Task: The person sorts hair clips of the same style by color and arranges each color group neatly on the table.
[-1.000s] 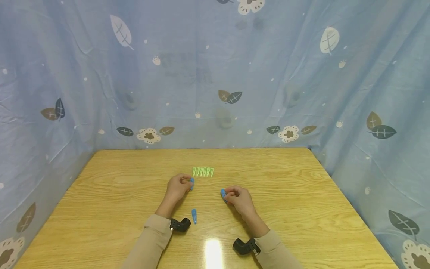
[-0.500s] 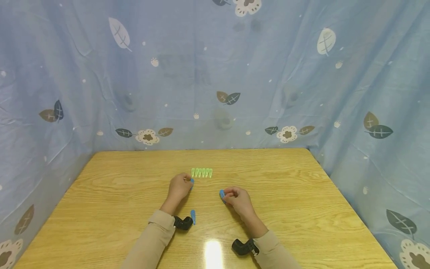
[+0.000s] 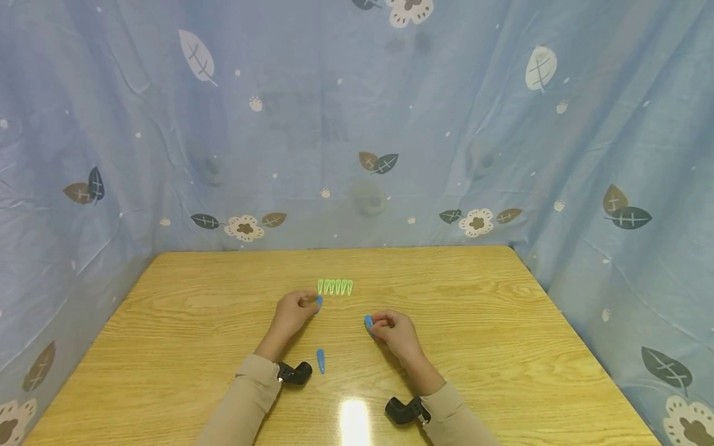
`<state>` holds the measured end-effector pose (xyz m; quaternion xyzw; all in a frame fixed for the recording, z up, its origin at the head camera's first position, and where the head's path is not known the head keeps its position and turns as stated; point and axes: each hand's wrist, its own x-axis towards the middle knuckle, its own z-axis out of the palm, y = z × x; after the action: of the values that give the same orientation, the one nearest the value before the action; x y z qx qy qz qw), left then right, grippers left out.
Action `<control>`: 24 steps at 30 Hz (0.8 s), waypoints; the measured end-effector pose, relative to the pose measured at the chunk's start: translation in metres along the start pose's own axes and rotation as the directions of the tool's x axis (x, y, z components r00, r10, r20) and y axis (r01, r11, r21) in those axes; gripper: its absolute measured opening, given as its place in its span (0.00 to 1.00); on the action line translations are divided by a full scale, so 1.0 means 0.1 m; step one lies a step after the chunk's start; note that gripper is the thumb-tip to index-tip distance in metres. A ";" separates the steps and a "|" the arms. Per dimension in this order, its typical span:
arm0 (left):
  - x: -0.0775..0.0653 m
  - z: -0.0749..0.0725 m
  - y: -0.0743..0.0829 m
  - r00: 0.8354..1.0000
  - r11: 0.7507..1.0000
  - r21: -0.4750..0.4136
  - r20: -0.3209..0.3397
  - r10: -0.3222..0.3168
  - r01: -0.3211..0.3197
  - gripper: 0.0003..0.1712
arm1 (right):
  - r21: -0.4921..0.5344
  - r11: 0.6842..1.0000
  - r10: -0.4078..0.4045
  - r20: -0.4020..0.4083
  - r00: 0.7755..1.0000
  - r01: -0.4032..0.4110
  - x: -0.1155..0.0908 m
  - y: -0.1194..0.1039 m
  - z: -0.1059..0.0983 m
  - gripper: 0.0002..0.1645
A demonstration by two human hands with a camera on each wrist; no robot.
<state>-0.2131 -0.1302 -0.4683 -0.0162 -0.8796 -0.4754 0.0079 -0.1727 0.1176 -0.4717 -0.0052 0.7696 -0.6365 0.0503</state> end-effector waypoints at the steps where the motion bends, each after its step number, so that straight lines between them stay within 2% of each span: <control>1: -0.01 -0.01 -0.01 1.000 1.000 0.002 0.006 0.006 -0.006 0.18 | 0.001 1.000 -0.001 0.002 1.000 0.001 0.00 0.00 0.00 0.14; 9: -0.01 -0.02 -0.04 1.000 1.000 0.011 0.020 0.021 -0.021 0.16 | -0.011 1.000 0.000 0.002 1.000 0.000 -0.01 -0.02 0.02 0.12; 18: 0.04 0.00 -0.04 0.999 1.000 0.010 0.025 -0.024 0.024 0.15 | 0.003 1.000 0.015 -0.013 1.000 -0.015 -0.02 -0.02 0.00 0.13; 24: 0.07 0.01 -0.03 0.998 0.998 -0.008 0.008 -0.068 0.068 0.15 | 0.076 0.996 0.053 -0.009 0.999 -0.052 -0.03 -0.07 -0.03 0.15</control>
<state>-0.2205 -0.1311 -0.4710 0.0119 -0.8777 -0.4790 -0.0120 -0.1701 0.1196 -0.4638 0.0204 0.7452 -0.6636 0.0628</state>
